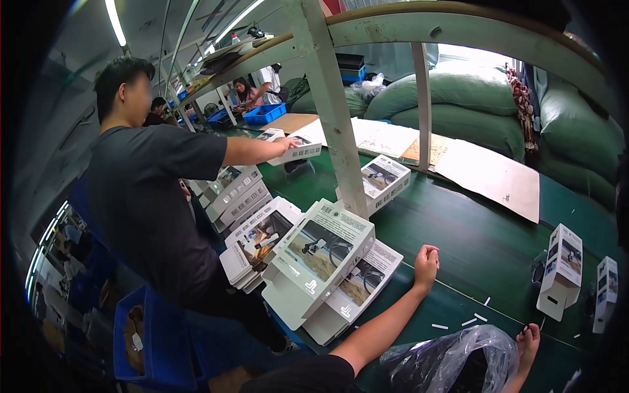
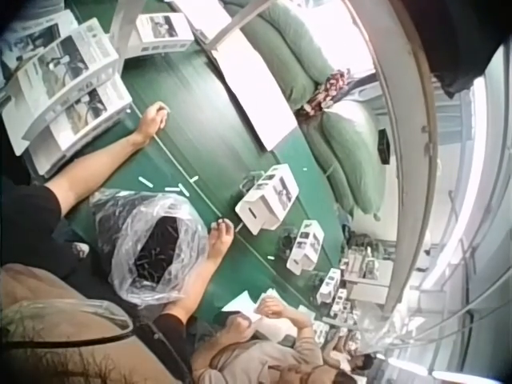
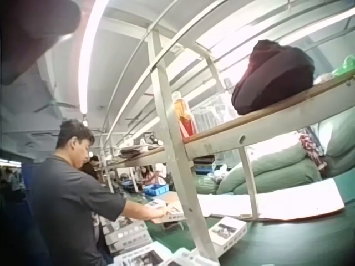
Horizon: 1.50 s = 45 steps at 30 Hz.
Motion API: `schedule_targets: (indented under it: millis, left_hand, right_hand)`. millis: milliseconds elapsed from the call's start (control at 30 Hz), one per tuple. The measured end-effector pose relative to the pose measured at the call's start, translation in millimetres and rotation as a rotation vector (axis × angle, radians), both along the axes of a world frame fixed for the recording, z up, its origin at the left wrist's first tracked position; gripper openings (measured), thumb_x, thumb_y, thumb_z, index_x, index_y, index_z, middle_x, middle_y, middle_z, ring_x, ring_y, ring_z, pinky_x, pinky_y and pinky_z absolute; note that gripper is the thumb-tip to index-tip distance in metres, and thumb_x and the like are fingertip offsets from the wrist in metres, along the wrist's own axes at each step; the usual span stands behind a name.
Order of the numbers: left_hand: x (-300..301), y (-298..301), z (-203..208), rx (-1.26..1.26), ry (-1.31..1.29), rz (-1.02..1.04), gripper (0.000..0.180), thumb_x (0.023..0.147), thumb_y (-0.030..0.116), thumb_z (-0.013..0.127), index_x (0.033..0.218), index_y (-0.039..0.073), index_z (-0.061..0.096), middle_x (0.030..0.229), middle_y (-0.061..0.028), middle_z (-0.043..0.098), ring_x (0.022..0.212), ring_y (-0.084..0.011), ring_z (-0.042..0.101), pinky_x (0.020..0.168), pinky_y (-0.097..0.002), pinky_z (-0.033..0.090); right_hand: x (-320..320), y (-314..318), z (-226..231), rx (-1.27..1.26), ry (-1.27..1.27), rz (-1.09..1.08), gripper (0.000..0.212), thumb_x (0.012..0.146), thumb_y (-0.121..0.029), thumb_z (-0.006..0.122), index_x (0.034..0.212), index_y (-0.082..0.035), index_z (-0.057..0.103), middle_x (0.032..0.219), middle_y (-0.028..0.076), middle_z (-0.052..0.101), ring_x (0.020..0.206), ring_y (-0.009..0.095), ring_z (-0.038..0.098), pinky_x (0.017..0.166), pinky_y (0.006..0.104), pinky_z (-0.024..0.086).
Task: Packaging small black items into white boxes on an assembly line.
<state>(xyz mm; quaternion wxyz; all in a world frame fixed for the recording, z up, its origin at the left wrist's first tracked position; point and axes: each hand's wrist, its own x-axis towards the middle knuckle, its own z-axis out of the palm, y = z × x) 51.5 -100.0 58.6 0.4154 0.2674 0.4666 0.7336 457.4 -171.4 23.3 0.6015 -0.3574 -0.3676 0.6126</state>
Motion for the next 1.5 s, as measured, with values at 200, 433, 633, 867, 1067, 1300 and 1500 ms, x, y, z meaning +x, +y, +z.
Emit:
schedule_targets:
  millis: [200, 433, 633, 867, 1067, 1300, 1500]
  left_hand:
    - [-3.6, 4.2, -1.0, -0.021, -0.007, -0.003, 0.01, 0.09, 0.009, 0.042, 0.091, 0.005, 0.051, 0.068, -0.0017, 0.046, 0.052, -0.0079, 0.042, 0.048, -0.0204, 0.035]
    - [3.0, 14.0, -16.8, -0.002, -0.012, 0.011, 0.009, 0.089, 0.009, 0.042, 0.091, 0.006, 0.051, 0.068, -0.0013, 0.046, 0.051, -0.008, 0.042, 0.047, -0.0212, 0.036]
    - [-3.3, 31.4, -20.9, 0.032, -0.126, 0.12, 0.012, 0.089, 0.01, 0.042, 0.1, 0.006, 0.045, 0.075, -0.004, 0.048, 0.055, -0.0093, 0.045, 0.049, -0.0217, 0.039]
    - [-10.2, 59.7, -40.8, 0.05, -0.251, 0.376, 0.027, 0.09, 0.011, 0.043, 0.115, 0.004, 0.037, 0.098, -0.0107, 0.047, 0.066, -0.0127, 0.052, 0.059, -0.0247, 0.044]
    - [-13.3, 74.6, -32.0, 0.064, -0.33, 0.515, 0.034, 0.092, 0.019, 0.043, 0.121, 0.002, 0.035, 0.111, -0.0134, 0.043, 0.081, -0.0178, 0.054, 0.069, -0.026, 0.046]
    - [-28.7, 82.5, -37.5, 0.152, -0.567, 0.479, 0.043, 0.098, 0.035, 0.038, 0.123, 0.001, 0.035, 0.121, -0.0191, 0.044, 0.096, -0.0233, 0.056, 0.082, -0.031, 0.05]
    - [-32.8, 85.7, -48.1, 0.1, -0.447, 0.433, 0.037, 0.098, 0.031, 0.037, 0.12, 0.001, 0.038, 0.108, -0.0174, 0.055, 0.088, -0.0217, 0.06, 0.075, -0.0265, 0.052]
  right_hand:
    - [-9.4, 5.7, 1.0, 0.008, 0.007, 0.007, 0.024, 0.087, -0.013, 0.064, 0.108, -0.007, 0.054, 0.09, 0.004, 0.053, 0.068, 0.01, 0.048, 0.064, 0.0198, 0.041]
    - [-10.4, 6.5, 1.4, 0.012, 0.001, 0.008, 0.021, 0.087, -0.011, 0.063, 0.106, -0.007, 0.054, 0.089, 0.005, 0.054, 0.068, 0.01, 0.048, 0.064, 0.0206, 0.041]
    - [-15.5, 25.2, -9.1, 0.017, 0.033, 0.011, 0.019, 0.087, -0.01, 0.063, 0.104, -0.006, 0.055, 0.087, 0.005, 0.055, 0.068, 0.011, 0.048, 0.064, 0.0217, 0.041]
    - [-9.2, 37.2, -9.8, 0.016, 0.053, 0.008, 0.019, 0.085, -0.009, 0.065, 0.102, -0.005, 0.057, 0.086, 0.006, 0.056, 0.069, 0.012, 0.049, 0.064, 0.0221, 0.042]
    - [-1.5, 50.3, -8.3, 0.016, 0.082, 0.001, 0.017, 0.084, -0.005, 0.063, 0.1, -0.004, 0.057, 0.085, 0.007, 0.056, 0.068, 0.013, 0.05, 0.064, 0.0229, 0.042]
    - [3.2, 63.2, -16.4, -0.001, 0.076, 0.0, 0.015, 0.084, -0.004, 0.063, 0.098, -0.004, 0.058, 0.084, 0.008, 0.057, 0.068, 0.013, 0.051, 0.063, 0.023, 0.042]
    - [8.6, 67.0, -29.6, 0.041, 0.052, 0.042, 0.016, 0.085, -0.007, 0.063, 0.1, -0.005, 0.057, 0.085, 0.007, 0.059, 0.068, 0.012, 0.052, 0.062, 0.0241, 0.041]
